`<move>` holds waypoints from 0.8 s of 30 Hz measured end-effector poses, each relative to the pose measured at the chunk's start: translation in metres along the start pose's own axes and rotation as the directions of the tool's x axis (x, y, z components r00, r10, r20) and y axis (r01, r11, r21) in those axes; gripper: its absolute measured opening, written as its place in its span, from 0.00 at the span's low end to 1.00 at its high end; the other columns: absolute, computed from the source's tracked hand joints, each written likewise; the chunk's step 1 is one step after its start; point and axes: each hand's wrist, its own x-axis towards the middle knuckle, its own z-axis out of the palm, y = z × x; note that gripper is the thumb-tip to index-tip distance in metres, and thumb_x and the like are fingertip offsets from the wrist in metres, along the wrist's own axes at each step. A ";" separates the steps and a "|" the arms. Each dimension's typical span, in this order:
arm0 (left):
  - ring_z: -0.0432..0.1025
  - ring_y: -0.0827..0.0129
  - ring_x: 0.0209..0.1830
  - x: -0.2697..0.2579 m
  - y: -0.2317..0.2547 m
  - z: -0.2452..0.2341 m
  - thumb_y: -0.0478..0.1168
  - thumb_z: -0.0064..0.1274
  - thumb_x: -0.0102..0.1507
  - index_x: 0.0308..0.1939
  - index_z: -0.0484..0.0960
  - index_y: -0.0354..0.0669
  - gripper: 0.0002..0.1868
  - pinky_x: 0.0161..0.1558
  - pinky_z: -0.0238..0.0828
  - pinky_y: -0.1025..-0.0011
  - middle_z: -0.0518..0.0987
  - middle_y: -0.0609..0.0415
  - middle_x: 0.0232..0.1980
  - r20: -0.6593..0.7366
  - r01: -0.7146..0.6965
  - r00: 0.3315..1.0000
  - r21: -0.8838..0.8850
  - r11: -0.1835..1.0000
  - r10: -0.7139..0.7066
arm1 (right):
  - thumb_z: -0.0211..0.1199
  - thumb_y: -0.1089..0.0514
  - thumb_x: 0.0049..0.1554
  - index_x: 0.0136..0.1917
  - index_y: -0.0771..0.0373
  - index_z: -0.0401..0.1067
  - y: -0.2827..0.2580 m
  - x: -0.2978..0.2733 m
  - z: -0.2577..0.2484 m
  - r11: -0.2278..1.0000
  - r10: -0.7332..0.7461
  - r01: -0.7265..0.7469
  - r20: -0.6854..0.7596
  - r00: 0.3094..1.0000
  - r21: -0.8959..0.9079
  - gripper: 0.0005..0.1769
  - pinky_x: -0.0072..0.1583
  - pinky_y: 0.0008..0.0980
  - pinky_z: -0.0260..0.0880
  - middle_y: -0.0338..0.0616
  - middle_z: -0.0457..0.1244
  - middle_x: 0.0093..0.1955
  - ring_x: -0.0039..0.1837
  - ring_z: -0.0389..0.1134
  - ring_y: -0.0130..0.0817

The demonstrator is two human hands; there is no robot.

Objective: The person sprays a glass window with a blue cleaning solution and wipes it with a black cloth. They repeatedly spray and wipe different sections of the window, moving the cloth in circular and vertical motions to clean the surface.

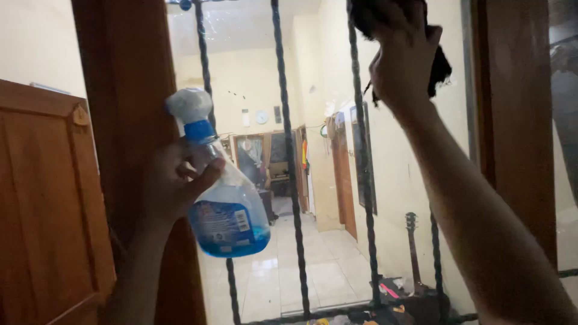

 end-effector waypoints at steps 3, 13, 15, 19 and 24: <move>0.76 0.70 0.28 0.001 0.004 0.000 0.56 0.58 0.57 0.41 0.83 0.47 0.18 0.26 0.70 0.74 0.84 0.57 0.35 0.004 -0.031 1.000 0.005 1.000 0.031 | 0.62 0.66 0.53 0.49 0.54 0.82 -0.025 -0.031 -0.004 0.998 -0.017 0.009 0.124 0.992 0.067 0.14 0.53 0.58 0.56 0.43 0.68 0.68 0.70 0.57 0.54; 0.75 0.72 0.27 0.001 0.000 -0.001 0.55 0.60 0.57 0.43 0.85 0.48 0.18 0.29 0.71 0.73 0.85 0.58 0.35 0.026 0.030 0.999 -0.003 1.000 -0.030 | 0.53 0.75 0.40 0.51 0.54 0.82 -0.040 -0.018 -0.020 0.994 0.082 -0.086 0.067 0.994 0.068 0.30 0.48 0.57 0.59 0.41 0.65 0.69 0.65 0.56 0.53; 0.76 0.69 0.27 -0.001 0.001 -0.002 0.56 0.60 0.57 0.35 0.80 0.48 0.17 0.28 0.73 0.72 0.79 0.60 0.31 0.033 0.010 0.999 0.017 1.000 -0.011 | 0.61 0.74 0.51 0.43 0.59 0.81 -0.050 -0.034 -0.041 0.987 0.091 -0.117 0.218 0.972 0.112 0.14 0.60 0.80 0.52 0.44 0.64 0.73 0.74 0.56 0.67; 0.77 0.67 0.25 0.002 0.001 -0.002 0.57 0.59 0.56 0.38 0.82 0.49 0.18 0.25 0.72 0.72 0.83 0.57 0.33 0.056 0.045 0.997 0.008 0.999 -0.046 | 0.62 0.76 0.39 0.45 0.56 0.81 -0.034 -0.023 -0.023 1.000 0.006 -0.005 0.113 0.994 -0.006 0.23 0.53 0.54 0.57 0.36 0.65 0.71 0.69 0.58 0.50; 0.75 0.68 0.27 -0.001 0.001 -0.002 0.59 0.58 0.57 0.41 0.81 0.48 0.20 0.27 0.70 0.71 0.83 0.56 0.36 0.028 0.007 1.000 0.012 1.000 -0.007 | 0.60 0.73 0.34 0.36 0.57 0.78 -0.036 -0.008 -0.019 0.996 0.009 -0.006 0.030 1.000 -0.084 0.18 0.46 0.49 0.53 0.35 0.64 0.66 0.60 0.57 0.47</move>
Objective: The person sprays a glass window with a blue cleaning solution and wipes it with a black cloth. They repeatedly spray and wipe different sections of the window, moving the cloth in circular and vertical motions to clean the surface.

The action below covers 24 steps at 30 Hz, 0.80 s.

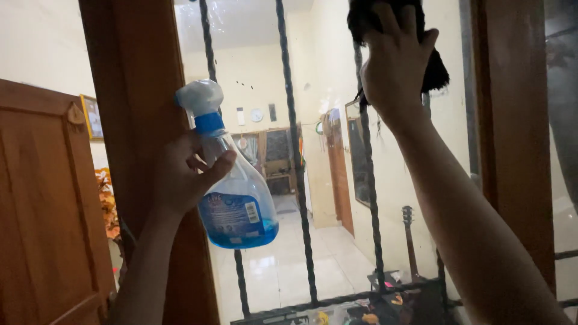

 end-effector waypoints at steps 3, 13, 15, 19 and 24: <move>0.79 0.64 0.26 0.000 0.008 -0.002 0.57 0.58 0.57 0.38 0.81 0.46 0.19 0.27 0.75 0.69 0.84 0.56 0.35 0.007 0.009 1.000 0.026 1.000 -0.009 | 0.65 0.73 0.37 0.46 0.54 0.82 -0.007 -0.018 -0.018 1.000 -0.008 0.011 0.096 0.995 -0.027 0.25 0.53 0.58 0.57 0.40 0.66 0.67 0.67 0.57 0.51; 0.75 0.70 0.23 0.006 -0.002 -0.001 0.57 0.60 0.56 0.34 0.81 0.49 0.17 0.25 0.71 0.73 0.80 0.61 0.29 0.032 0.031 0.999 0.004 1.000 -0.031 | 0.58 0.67 0.37 0.41 0.54 0.80 -0.007 0.007 0.010 0.996 0.077 -0.078 0.027 0.997 0.038 0.19 0.43 0.53 0.56 0.36 0.63 0.70 0.61 0.58 0.51; 0.79 0.67 0.27 0.003 0.001 -0.001 0.57 0.59 0.55 0.36 0.81 0.48 0.18 0.29 0.76 0.70 0.84 0.58 0.32 0.035 0.021 0.999 -0.024 0.999 -0.020 | 0.59 0.77 0.51 0.55 0.57 0.82 -0.022 -0.018 -0.001 0.959 0.141 -0.153 0.069 0.988 0.239 0.24 0.59 0.71 0.57 0.41 0.67 0.69 0.72 0.58 0.57; 0.73 0.74 0.24 0.004 -0.009 0.001 0.57 0.60 0.57 0.30 0.75 0.51 0.17 0.27 0.70 0.74 0.75 0.63 0.27 0.044 -0.052 0.998 -0.054 0.997 0.054 | 0.65 0.74 0.45 0.60 0.49 0.81 -0.014 -0.031 0.000 0.984 0.067 -0.087 0.133 0.989 0.156 0.32 0.58 0.64 0.59 0.37 0.66 0.71 0.70 0.59 0.51; 0.76 0.71 0.26 0.005 -0.006 0.002 0.54 0.60 0.57 0.39 0.81 0.47 0.17 0.25 0.72 0.74 0.83 0.59 0.34 0.030 -0.012 0.999 -0.042 0.999 0.014 | 0.59 0.69 0.43 0.48 0.51 0.81 0.009 -0.001 0.048 1.000 -0.018 0.017 -0.108 0.994 -0.003 0.22 0.45 0.52 0.55 0.53 0.68 0.52 0.54 0.63 0.57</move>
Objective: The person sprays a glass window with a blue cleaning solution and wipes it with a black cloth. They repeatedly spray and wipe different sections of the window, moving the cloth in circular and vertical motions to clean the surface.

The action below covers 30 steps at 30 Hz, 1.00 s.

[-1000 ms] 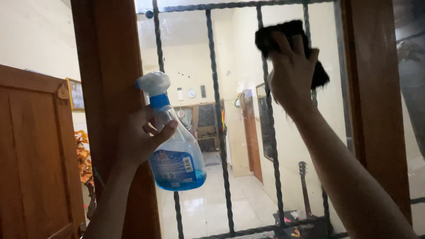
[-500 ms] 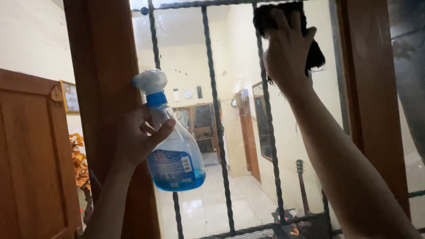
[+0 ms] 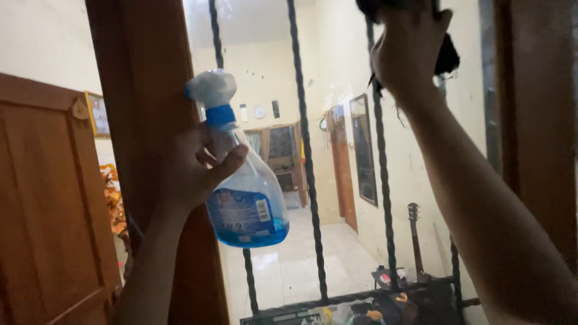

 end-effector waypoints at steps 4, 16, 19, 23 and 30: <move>0.74 0.72 0.25 -0.001 -0.002 -0.001 0.55 0.60 0.58 0.36 0.79 0.50 0.16 0.25 0.70 0.75 0.80 0.61 0.32 0.001 -0.028 1.000 0.019 0.999 0.028 | 0.58 0.73 0.47 0.51 0.46 0.81 -0.012 -0.018 -0.013 0.998 -0.019 0.023 -0.062 0.998 0.061 0.27 0.57 0.51 0.57 0.40 0.68 0.53 0.55 0.63 0.48; 0.77 0.69 0.25 -0.001 0.000 -0.002 0.62 0.59 0.54 0.36 0.80 0.50 0.21 0.25 0.70 0.72 0.84 0.60 0.33 -0.013 0.038 0.999 0.082 0.996 -0.037 | 0.66 0.75 0.49 0.51 0.52 0.84 -0.030 0.008 -0.021 0.992 0.067 -0.073 0.064 0.996 0.103 0.22 0.54 0.63 0.56 0.42 0.68 0.68 0.69 0.56 0.52; 0.69 0.77 0.23 -0.001 -0.001 -0.001 0.55 0.61 0.58 0.31 0.77 0.51 0.15 0.23 0.66 0.77 0.77 0.62 0.28 -0.006 -0.083 0.997 0.003 0.997 0.083 | 0.61 0.72 0.39 0.56 0.51 0.84 -0.041 -0.006 -0.045 0.993 0.014 -0.022 0.067 0.998 0.116 0.33 0.49 0.58 0.56 0.35 0.69 0.66 0.69 0.54 0.52; 0.74 0.74 0.25 -0.002 0.004 -0.005 0.60 0.59 0.56 0.30 0.75 0.52 0.19 0.27 0.68 0.72 0.75 0.63 0.26 -0.006 -0.017 1.000 0.052 0.998 0.017 | 0.59 0.80 0.44 0.49 0.57 0.81 -0.050 -0.029 -0.072 0.977 0.034 -0.076 0.206 0.978 0.201 0.25 0.53 0.57 0.58 0.37 0.68 0.71 0.72 0.57 0.52; 0.70 0.77 0.23 -0.001 0.005 -0.004 0.54 0.61 0.59 0.25 0.70 0.52 0.18 0.26 0.74 0.74 0.68 0.66 0.22 0.003 -0.110 0.994 0.005 0.994 0.110 | 0.60 0.77 0.41 0.40 0.54 0.79 -0.033 0.012 -0.021 0.995 0.078 -0.087 0.143 0.987 0.058 0.21 0.47 0.52 0.59 0.37 0.70 0.59 0.62 0.58 0.49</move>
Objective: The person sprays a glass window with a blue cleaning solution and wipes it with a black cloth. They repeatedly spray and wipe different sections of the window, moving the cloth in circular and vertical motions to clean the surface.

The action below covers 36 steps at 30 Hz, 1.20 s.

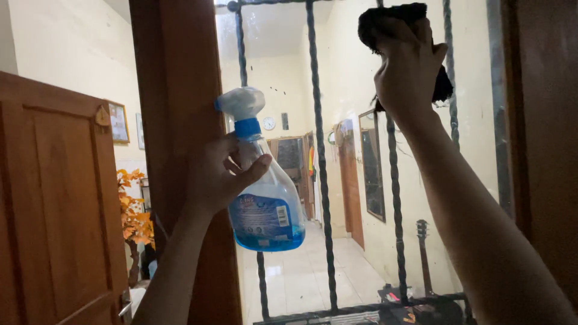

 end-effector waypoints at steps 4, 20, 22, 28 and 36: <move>0.78 0.71 0.26 -0.001 0.000 0.001 0.57 0.61 0.58 0.30 0.76 0.48 0.19 0.27 0.80 0.71 0.77 0.62 0.25 -0.018 -0.049 0.999 0.003 0.999 0.049 | 0.58 0.81 0.44 0.53 0.57 0.81 -0.021 -0.021 -0.036 0.990 0.002 -0.004 0.012 1.000 0.142 0.30 0.47 0.54 0.58 0.39 0.70 0.64 0.65 0.59 0.53; 0.74 0.76 0.24 -0.001 0.001 -0.003 0.57 0.61 0.57 0.28 0.75 0.51 0.18 0.28 0.69 0.73 0.77 0.63 0.24 0.004 0.003 1.000 0.013 1.000 -0.003 | 0.60 0.78 0.43 0.62 0.55 0.79 -0.058 -0.031 -0.028 0.969 -0.162 0.137 0.108 0.981 0.205 0.36 0.54 0.55 0.62 0.41 0.66 0.72 0.72 0.55 0.58; 0.76 0.75 0.25 0.002 0.000 -0.003 0.58 0.62 0.57 0.29 0.78 0.50 0.18 0.29 0.72 0.73 0.81 0.62 0.26 -0.003 -0.050 0.999 0.011 0.999 0.050 | 0.60 0.79 0.46 0.69 0.52 0.77 -0.050 -0.024 -0.023 0.958 -0.182 0.153 0.105 0.978 0.242 0.40 0.56 0.54 0.64 0.39 0.67 0.71 0.73 0.57 0.55; 0.80 0.71 0.27 0.001 0.003 -0.003 0.59 0.58 0.58 0.36 0.81 0.50 0.19 0.29 0.75 0.72 0.85 0.59 0.31 0.034 -0.012 0.999 -0.016 1.000 0.013 | 0.50 0.83 0.38 0.60 0.66 0.75 -0.058 0.036 0.015 0.967 -0.093 0.081 0.042 0.995 0.240 0.38 0.51 0.58 0.60 0.49 0.66 0.69 0.67 0.54 0.63; 0.78 0.58 0.24 0.004 0.001 -0.012 0.57 0.64 0.59 0.33 0.80 0.37 0.25 0.22 0.78 0.68 0.80 0.44 0.27 0.112 -0.021 0.993 -0.199 0.980 0.044 | 0.60 0.59 0.59 0.50 0.51 0.82 -0.100 -0.020 -0.033 0.948 -0.184 0.162 0.057 0.981 0.273 0.10 0.59 0.47 0.64 0.33 0.71 0.60 0.68 0.62 0.44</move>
